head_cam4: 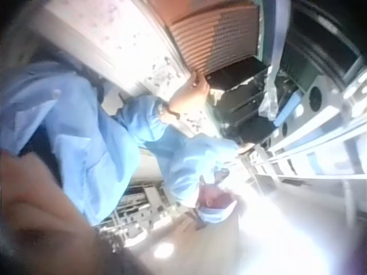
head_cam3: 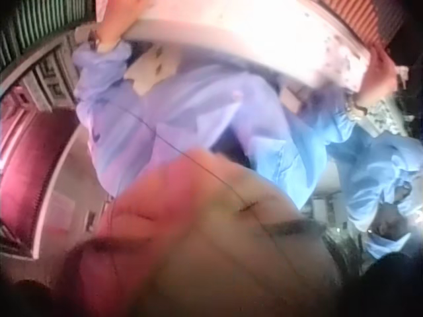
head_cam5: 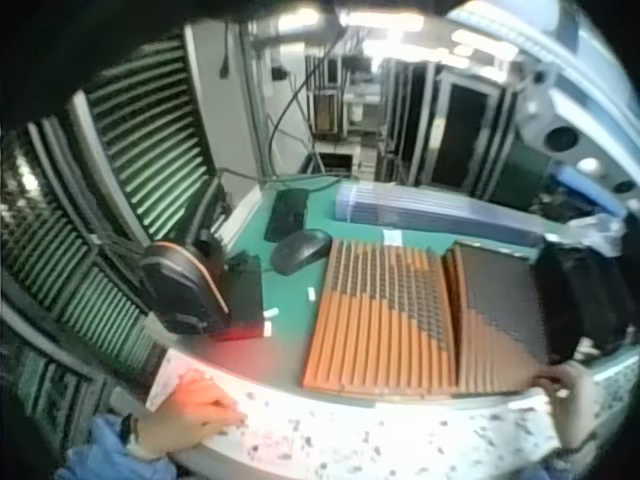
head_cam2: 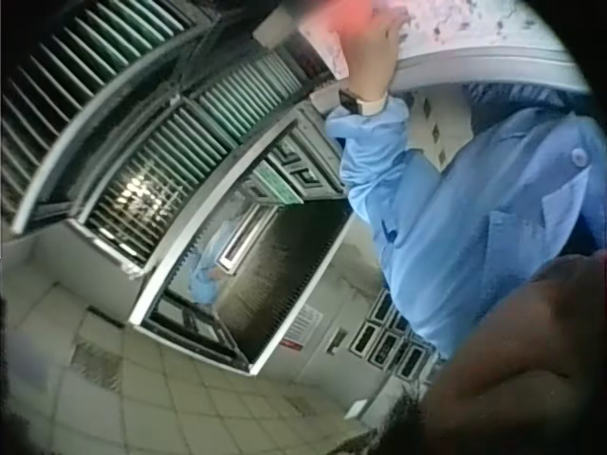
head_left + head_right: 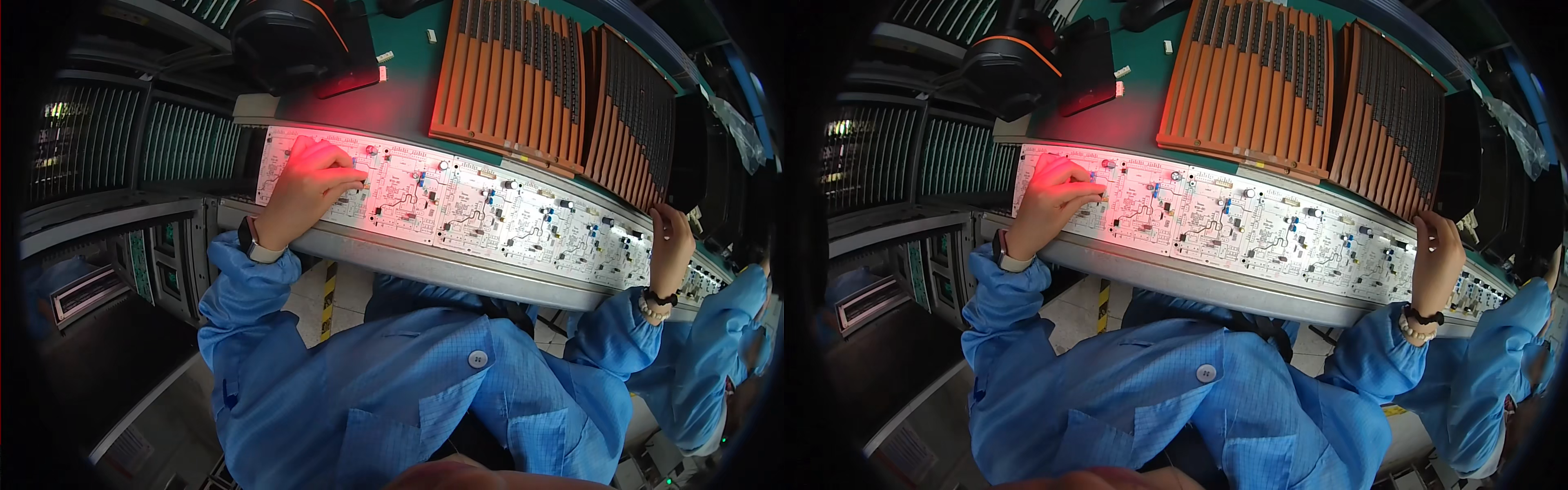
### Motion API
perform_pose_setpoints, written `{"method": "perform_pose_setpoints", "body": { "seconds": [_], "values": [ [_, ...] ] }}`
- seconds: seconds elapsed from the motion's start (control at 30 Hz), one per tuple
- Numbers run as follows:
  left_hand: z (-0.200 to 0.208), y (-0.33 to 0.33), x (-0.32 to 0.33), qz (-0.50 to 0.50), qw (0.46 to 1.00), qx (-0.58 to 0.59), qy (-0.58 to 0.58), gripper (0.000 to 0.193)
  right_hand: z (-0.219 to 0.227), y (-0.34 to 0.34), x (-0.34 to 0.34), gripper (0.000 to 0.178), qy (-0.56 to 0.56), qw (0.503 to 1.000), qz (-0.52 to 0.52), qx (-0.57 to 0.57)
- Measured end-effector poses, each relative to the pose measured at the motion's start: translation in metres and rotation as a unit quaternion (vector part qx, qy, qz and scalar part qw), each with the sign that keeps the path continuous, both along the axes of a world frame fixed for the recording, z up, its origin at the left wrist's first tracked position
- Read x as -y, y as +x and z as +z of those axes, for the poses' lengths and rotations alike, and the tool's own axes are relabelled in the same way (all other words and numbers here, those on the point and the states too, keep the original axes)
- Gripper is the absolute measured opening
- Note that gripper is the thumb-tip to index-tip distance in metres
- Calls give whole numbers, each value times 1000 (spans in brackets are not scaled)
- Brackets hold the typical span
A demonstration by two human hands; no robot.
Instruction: Manually pick electronic components from bins and place them onto a printed circuit board on an assembly line.
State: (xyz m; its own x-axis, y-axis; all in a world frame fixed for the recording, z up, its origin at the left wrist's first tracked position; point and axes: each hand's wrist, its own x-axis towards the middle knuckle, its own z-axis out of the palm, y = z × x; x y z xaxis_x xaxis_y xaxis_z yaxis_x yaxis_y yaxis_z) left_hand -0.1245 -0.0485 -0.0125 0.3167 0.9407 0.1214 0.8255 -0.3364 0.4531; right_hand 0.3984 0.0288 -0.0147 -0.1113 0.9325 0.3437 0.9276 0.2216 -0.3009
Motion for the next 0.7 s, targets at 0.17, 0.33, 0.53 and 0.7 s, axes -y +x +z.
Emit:
{"method": "perform_pose_setpoints", "body": {
  "seconds": [0.17,0.33,0.53,0.7],
  "values": [
    [5,0,-1,-47,997,-51,27,15,-3,3,0,13,9,1000,5,0],
    [6,3,-3,-41,997,-48,35,13,-2,2,0,14,-2,1000,-3,-2],
    [2,3,-4,-13,1000,-5,18,12,0,-1,0,13,-9,1000,-13,-2],
    [2,3,-6,-18,1000,5,7,11,3,-8,0,11,-2,1000,-13,-4]
  ]
}}
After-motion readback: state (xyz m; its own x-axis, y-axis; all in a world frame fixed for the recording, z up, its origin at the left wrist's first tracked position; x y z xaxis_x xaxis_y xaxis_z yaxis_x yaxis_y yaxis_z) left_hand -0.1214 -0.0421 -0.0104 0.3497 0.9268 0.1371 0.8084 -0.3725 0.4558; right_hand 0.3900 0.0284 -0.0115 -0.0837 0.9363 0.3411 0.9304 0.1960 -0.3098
